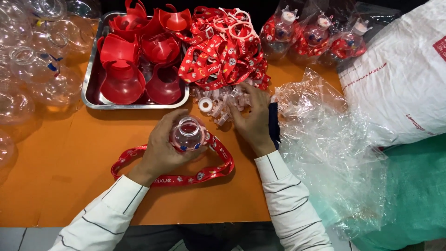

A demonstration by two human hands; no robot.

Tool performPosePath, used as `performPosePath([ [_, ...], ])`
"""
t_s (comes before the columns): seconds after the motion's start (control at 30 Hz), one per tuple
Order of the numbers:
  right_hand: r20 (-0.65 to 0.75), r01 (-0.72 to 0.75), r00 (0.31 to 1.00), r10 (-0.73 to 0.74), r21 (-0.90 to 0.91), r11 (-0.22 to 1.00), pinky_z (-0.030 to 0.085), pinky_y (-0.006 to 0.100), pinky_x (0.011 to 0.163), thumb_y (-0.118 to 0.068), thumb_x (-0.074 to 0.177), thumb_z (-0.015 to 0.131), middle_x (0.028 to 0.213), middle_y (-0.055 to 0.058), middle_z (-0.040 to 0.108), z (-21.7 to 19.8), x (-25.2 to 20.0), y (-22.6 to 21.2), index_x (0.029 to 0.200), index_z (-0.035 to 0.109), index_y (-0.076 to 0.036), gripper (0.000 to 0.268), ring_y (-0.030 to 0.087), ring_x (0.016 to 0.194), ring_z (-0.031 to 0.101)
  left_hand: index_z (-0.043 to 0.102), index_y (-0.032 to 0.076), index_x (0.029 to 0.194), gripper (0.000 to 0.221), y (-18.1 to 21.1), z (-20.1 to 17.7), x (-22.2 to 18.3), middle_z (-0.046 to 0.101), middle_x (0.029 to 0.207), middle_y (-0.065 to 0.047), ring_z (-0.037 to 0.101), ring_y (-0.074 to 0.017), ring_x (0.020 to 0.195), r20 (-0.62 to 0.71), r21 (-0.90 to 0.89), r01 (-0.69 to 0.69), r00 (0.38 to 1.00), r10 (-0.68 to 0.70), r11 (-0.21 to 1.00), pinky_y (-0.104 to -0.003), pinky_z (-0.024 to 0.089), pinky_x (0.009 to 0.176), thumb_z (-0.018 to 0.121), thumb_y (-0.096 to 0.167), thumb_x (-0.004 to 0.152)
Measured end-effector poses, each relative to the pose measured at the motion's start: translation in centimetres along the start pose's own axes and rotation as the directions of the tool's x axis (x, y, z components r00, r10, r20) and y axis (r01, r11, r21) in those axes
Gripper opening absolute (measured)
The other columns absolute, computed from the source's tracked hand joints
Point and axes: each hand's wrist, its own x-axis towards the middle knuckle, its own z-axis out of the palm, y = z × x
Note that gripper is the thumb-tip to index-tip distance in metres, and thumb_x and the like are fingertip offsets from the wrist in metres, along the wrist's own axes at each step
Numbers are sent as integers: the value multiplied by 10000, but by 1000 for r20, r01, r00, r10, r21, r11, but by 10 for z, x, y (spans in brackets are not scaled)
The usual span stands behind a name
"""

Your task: Attaching lanyards to plastic bottles and packaging them into plastic bags.

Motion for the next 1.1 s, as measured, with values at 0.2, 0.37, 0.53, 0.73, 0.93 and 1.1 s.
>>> performPosePath([
  [0.2,218,-251,967,134,700,668,554,232,805,-1,930,717,1045,27,512,-15,5,-46,1325,597,34,414,98,949,527,602,29,1296,864,3,3,-1,729,1055,-161,719,-357,994,55,-104,41,998,-36,994,-481,559,924,969,384,598],
  [0.37,287,-249,957,52,710,658,551,269,888,-47,917,738,1093,78,586,-23,8,-79,1364,566,73,493,110,1008,574,606,21,1276,819,4,5,1,720,1066,-178,713,-383,1000,56,-130,34,998,-27,991,-494,559,922,957,349,613],
  [0.53,279,-81,954,-109,590,803,500,368,1006,-128,827,851,1159,140,640,-19,7,-93,1297,672,12,521,210,1103,614,609,26,1265,813,-4,9,-2,715,1072,-182,711,-396,1014,73,-121,21,997,-12,992,-507,563,913,961,333,600],
  [0.73,281,10,942,-184,526,851,519,417,867,-124,844,834,1069,170,603,-11,6,-101,1229,747,-89,397,258,988,588,602,60,1288,775,-5,14,-5,689,1058,-145,702,-360,1005,71,-118,15,997,-7,993,-467,560,907,922,280,617],
  [0.93,268,83,940,-210,418,905,495,351,754,-169,855,833,946,106,571,-5,3,-99,1246,742,-129,403,217,853,534,593,56,1293,784,-2,11,-4,686,1057,-144,698,-353,991,102,-121,31,995,-18,992,-474,560,904,905,252,601],
  [1.1,87,195,971,-225,268,944,455,382,809,-168,814,846,906,92,573,6,-5,-103,1174,740,-84,385,258,832,549,593,33,1269,739,-7,11,-4,686,1053,-164,690,-372,978,94,-111,-30,995,40,993,-480,559,875,881,190,607],
])
